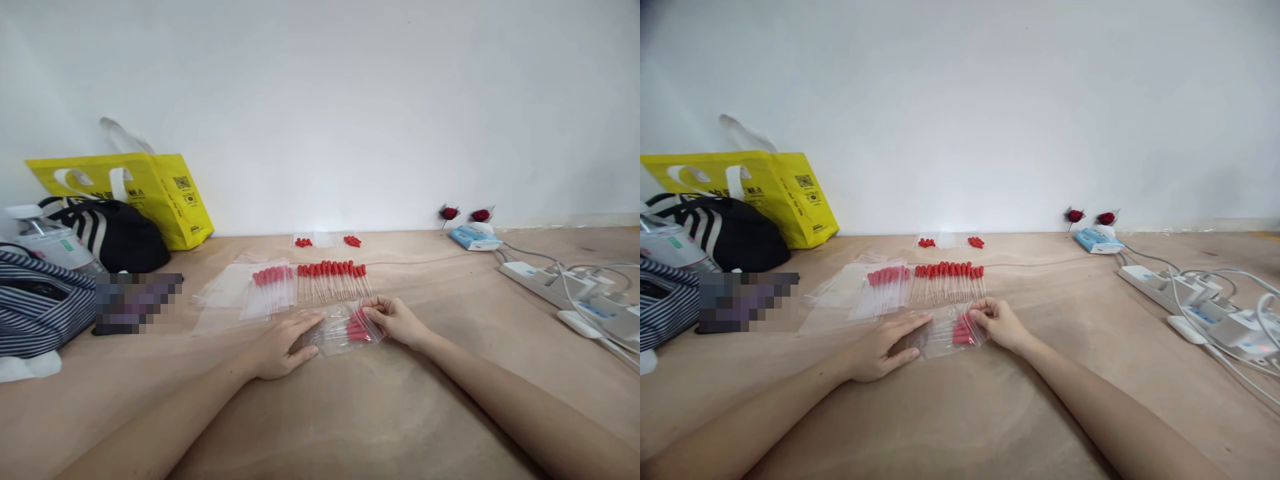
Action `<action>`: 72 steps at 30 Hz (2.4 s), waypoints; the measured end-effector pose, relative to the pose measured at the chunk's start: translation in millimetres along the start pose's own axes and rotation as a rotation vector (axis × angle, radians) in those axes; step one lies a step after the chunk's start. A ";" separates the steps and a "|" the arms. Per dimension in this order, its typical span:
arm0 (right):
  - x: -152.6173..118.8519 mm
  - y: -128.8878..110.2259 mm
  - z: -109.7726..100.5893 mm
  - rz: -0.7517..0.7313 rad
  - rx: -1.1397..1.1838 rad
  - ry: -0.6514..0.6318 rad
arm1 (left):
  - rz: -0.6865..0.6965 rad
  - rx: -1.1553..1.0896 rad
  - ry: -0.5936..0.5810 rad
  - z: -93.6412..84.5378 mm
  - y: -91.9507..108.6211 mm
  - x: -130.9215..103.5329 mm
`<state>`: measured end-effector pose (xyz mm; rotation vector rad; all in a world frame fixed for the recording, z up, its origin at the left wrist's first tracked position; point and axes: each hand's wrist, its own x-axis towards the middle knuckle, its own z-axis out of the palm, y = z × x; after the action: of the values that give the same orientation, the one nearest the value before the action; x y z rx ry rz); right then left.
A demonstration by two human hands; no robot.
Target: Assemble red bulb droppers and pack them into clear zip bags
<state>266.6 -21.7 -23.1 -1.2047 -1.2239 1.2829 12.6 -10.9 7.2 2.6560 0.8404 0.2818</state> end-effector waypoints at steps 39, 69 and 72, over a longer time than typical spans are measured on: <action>56.1 6.2 -59.7 -0.107 0.231 0.441 | 0.030 -0.036 -0.002 -1.0 -3.8 -2.3; -4.9 1.9 -7.9 -0.098 -0.047 -0.025 | 0.024 -0.049 0.016 1.4 -5.1 -3.0; -0.5 5.0 -5.5 -0.120 -0.132 -0.107 | 0.036 -0.043 0.002 2.2 -6.0 -2.1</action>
<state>272.0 -22.1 -28.1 -1.1492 -1.4555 1.2061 8.5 -8.1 2.8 2.6337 0.7795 0.3079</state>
